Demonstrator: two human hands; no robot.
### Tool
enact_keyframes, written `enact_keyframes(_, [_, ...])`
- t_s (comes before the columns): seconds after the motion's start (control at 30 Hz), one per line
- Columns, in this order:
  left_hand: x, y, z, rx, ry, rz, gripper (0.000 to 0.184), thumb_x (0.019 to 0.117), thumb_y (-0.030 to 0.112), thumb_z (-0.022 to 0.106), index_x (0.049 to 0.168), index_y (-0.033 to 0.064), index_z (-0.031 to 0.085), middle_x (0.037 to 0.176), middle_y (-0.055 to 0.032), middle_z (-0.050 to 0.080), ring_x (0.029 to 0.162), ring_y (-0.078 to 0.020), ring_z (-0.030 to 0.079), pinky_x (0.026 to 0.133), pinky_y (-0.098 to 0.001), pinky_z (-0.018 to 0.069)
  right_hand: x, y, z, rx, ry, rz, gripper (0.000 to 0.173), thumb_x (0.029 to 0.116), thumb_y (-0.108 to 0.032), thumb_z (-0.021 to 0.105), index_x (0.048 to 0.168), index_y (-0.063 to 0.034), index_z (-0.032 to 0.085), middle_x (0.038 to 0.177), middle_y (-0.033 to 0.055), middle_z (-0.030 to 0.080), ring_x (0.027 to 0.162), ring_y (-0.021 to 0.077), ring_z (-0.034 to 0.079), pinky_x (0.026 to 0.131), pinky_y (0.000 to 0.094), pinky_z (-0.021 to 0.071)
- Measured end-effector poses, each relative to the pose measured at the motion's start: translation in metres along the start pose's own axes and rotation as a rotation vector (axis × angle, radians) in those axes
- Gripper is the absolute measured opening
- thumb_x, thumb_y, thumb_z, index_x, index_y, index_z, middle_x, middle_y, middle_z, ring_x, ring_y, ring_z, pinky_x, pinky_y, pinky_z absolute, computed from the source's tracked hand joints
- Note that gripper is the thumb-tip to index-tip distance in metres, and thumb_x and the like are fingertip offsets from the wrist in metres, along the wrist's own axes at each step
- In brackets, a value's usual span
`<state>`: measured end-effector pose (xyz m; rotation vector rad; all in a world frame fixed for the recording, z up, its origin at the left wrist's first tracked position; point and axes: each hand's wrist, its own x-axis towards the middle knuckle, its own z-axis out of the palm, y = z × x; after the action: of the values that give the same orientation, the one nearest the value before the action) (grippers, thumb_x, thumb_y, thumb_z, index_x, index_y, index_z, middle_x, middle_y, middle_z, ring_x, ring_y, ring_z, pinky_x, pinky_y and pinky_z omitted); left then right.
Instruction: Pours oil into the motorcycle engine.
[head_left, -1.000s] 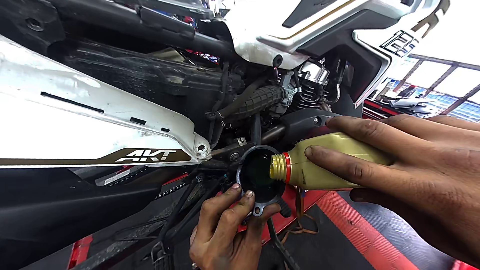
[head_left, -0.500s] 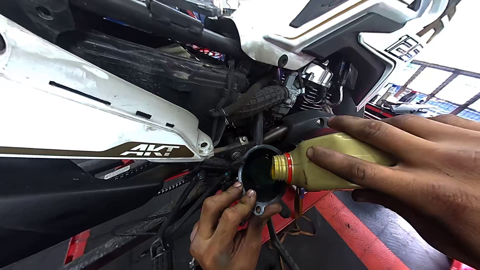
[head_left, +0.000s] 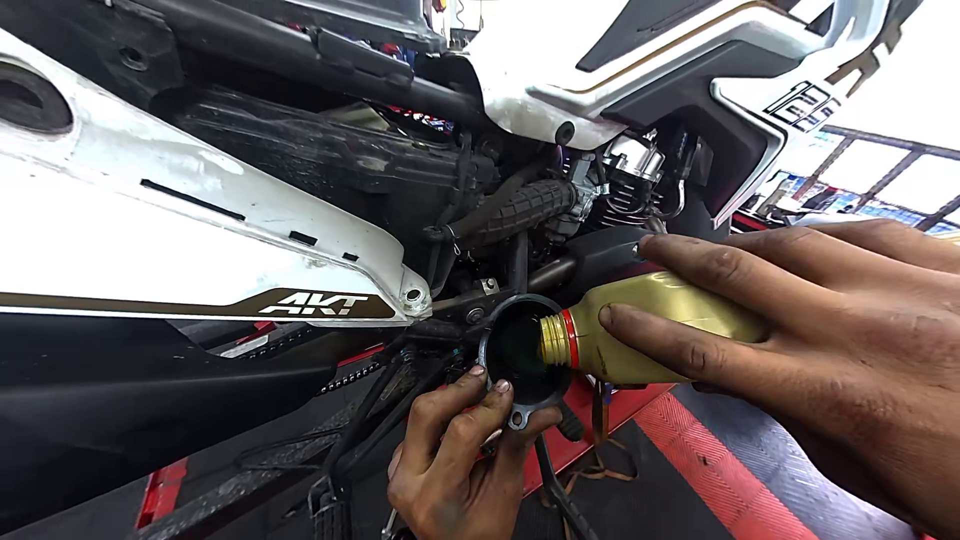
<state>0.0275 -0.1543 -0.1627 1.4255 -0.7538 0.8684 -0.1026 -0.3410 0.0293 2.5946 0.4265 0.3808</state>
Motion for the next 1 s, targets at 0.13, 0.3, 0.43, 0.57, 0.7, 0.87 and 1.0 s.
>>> enact_keyframes(0.13, [-0.001,0.001,0.0,-0.008,0.004,-0.009,0.03,0.0803,0.036,0.089,0.095,0.0139,0.076,0.106,0.0036,0.067,0.078,0.0006,0.062,0.063,-0.0112,0.0528,0.001,-0.001,0.003,-0.037,0.068,-0.042,0.059,0.0896,-0.016,0.059,0.147,-0.0315,0.054,0.148,0.0223,0.051,0.114,0.0499,0.059,0.08,0.0628,0.047])
enact_keyframes(0.3, [-0.002,0.002,0.001,-0.007,0.015,-0.019,0.03,0.0799,0.037,0.089,0.093,0.0132,0.077,0.105,0.0027,0.068,0.078,0.0004,0.062,0.063,-0.0111,0.0521,0.002,-0.005,0.001,-0.058,0.093,-0.052,0.057,0.0924,-0.013,0.055,0.147,-0.0297,0.055,0.146,0.0223,0.052,0.115,0.049,0.058,0.085,0.0644,0.0446])
enact_keyframes(0.43, [-0.001,0.003,0.001,-0.005,0.016,-0.018,0.03,0.0802,0.037,0.089,0.093,0.0131,0.077,0.105,0.0018,0.068,0.079,-0.0004,0.063,0.063,-0.0115,0.0525,0.002,-0.007,0.003,-0.074,0.126,-0.056,0.049,0.0972,-0.017,0.053,0.145,-0.0295,0.058,0.149,0.0212,0.051,0.117,0.049,0.058,0.088,0.0654,0.0429])
enact_keyframes(0.57, [-0.001,0.004,0.001,-0.008,0.013,-0.022,0.03,0.0806,0.037,0.088,0.093,0.0126,0.077,0.105,0.0018,0.068,0.079,0.0,0.063,0.063,-0.0115,0.0522,0.004,-0.008,0.003,-0.094,0.148,-0.07,0.046,0.0999,-0.016,0.05,0.143,-0.0298,0.059,0.149,0.0201,0.052,0.12,0.0493,0.056,0.092,0.0672,0.041])
enact_keyframes(0.7, [-0.002,0.005,0.001,-0.006,0.015,-0.032,0.029,0.0807,0.036,0.088,0.093,0.012,0.077,0.104,0.0013,0.068,0.079,-0.0001,0.062,0.063,-0.0114,0.0522,0.007,-0.01,0.001,-0.145,0.16,-0.085,0.044,0.102,-0.014,0.047,0.142,-0.0269,0.06,0.149,0.0177,0.051,0.122,0.0472,0.054,0.094,0.0648,0.0396])
enact_keyframes(0.87, [-0.002,0.006,0.002,-0.017,0.023,-0.045,0.029,0.0801,0.036,0.089,0.093,0.0123,0.077,0.105,0.0011,0.067,0.08,0.0,0.063,0.064,-0.0111,0.0528,0.011,-0.012,-0.003,-0.186,0.137,-0.117,0.043,0.1033,-0.016,0.046,0.144,-0.0253,0.059,0.151,0.0168,0.05,0.123,0.0466,0.053,0.096,0.0646,0.0374])
enact_keyframes(1.0, [-0.002,0.006,0.002,-0.029,0.026,-0.054,0.028,0.0796,0.034,0.089,0.093,0.0126,0.078,0.106,0.0011,0.068,0.078,-0.0003,0.062,0.062,-0.0116,0.0521,0.016,-0.012,-0.005,-0.222,0.143,-0.138,0.044,0.1048,-0.016,0.043,0.145,-0.0243,0.058,0.149,0.0159,0.052,0.125,0.0454,0.053,0.101,0.0645,0.0349])
